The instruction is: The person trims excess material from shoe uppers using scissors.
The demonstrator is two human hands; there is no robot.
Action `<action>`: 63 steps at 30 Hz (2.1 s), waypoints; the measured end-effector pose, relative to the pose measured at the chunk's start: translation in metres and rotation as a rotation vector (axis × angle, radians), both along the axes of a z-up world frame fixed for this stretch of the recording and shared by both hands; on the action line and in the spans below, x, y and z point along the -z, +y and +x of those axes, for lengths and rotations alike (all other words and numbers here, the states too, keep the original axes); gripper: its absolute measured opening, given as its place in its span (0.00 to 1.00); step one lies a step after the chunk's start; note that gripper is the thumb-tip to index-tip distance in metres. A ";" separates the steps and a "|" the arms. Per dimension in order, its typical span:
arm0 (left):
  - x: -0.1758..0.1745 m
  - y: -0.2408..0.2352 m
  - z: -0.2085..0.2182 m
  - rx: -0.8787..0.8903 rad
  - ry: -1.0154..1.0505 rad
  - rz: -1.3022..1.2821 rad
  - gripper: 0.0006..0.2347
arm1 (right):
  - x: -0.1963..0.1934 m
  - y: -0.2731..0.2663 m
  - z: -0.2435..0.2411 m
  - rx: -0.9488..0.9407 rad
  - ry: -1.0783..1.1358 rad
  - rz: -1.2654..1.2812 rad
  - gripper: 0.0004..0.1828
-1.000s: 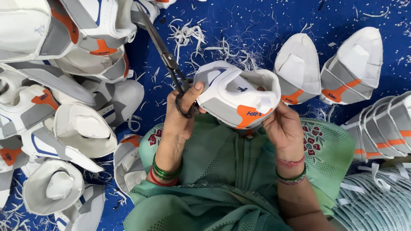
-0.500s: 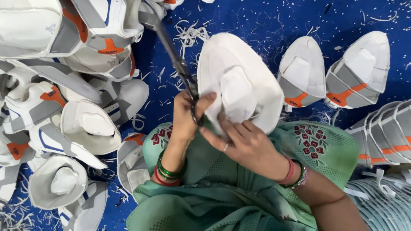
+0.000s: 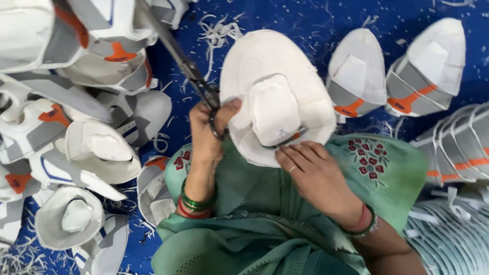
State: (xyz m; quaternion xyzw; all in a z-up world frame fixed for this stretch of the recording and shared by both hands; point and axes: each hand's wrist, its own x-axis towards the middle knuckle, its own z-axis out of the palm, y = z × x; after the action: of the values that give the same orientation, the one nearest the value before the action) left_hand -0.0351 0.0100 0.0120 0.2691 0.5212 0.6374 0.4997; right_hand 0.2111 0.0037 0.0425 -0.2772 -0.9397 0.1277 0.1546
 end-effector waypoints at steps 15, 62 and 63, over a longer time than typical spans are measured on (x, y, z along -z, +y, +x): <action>-0.004 0.000 -0.021 -0.327 -0.027 0.239 0.22 | 0.004 0.063 0.001 0.322 0.385 0.153 0.16; -0.087 0.005 -0.013 0.206 0.414 0.557 0.17 | -0.049 0.096 0.043 -0.032 1.477 -1.019 0.24; -0.086 0.020 -0.003 0.205 0.245 0.556 0.18 | -0.053 0.101 0.049 -0.019 1.460 -0.873 0.23</action>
State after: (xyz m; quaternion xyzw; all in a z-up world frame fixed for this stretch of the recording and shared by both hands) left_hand -0.0384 0.0297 0.0976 0.5213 0.3536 0.6643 0.4023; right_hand 0.2596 0.1046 0.0953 -0.1522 -0.4729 0.6270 0.6001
